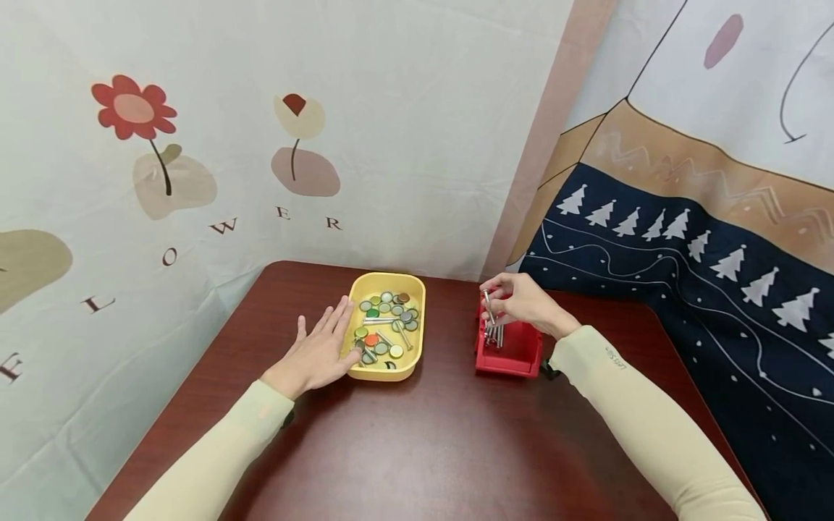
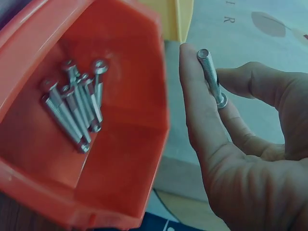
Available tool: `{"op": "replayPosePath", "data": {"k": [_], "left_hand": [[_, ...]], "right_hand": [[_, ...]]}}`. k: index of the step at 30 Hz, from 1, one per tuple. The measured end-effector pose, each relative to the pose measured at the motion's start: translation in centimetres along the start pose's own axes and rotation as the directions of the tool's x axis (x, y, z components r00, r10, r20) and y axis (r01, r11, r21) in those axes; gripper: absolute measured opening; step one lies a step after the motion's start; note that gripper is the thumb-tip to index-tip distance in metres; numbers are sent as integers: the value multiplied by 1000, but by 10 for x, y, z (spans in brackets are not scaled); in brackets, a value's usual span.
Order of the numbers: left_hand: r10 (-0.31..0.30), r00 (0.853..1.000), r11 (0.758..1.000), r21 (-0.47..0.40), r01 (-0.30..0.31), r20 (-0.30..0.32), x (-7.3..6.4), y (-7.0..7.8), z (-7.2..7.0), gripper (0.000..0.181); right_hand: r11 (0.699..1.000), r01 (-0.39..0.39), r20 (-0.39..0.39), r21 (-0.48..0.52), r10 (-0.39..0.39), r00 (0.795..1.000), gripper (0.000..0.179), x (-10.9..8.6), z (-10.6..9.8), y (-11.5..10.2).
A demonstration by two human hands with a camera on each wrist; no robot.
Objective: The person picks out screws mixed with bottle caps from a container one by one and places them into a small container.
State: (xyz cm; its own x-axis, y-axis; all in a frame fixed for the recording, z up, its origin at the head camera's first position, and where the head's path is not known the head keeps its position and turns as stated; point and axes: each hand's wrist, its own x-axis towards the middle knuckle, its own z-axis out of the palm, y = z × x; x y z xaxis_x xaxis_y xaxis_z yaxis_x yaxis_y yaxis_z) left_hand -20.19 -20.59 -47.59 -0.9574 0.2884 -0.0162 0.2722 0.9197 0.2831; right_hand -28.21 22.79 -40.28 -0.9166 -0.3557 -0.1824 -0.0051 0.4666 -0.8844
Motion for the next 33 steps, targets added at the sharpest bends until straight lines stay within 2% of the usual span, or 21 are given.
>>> {"op": "replayPosePath", "data": {"k": [10, 19, 23, 33], "left_hand": [[0, 1000, 1000, 1, 0, 5, 0, 0, -3, 95], [-2, 1000, 1000, -10, 2, 2, 0, -1, -2, 96], [-3, 1000, 1000, -15, 3, 0, 0, 0, -2, 95], [6, 1000, 1000, -19, -6, 0, -1, 1, -1, 95]], "right_hand": [[997, -60, -15, -38, 60, 998, 45, 6, -7, 5], [996, -86, -11, -13, 86, 996, 45, 14, -3, 11], [994, -105, -32, -35, 103, 994, 43, 17, -1, 12], [979, -196, -76, -48, 192, 978, 43, 24, 6, 15]]}}
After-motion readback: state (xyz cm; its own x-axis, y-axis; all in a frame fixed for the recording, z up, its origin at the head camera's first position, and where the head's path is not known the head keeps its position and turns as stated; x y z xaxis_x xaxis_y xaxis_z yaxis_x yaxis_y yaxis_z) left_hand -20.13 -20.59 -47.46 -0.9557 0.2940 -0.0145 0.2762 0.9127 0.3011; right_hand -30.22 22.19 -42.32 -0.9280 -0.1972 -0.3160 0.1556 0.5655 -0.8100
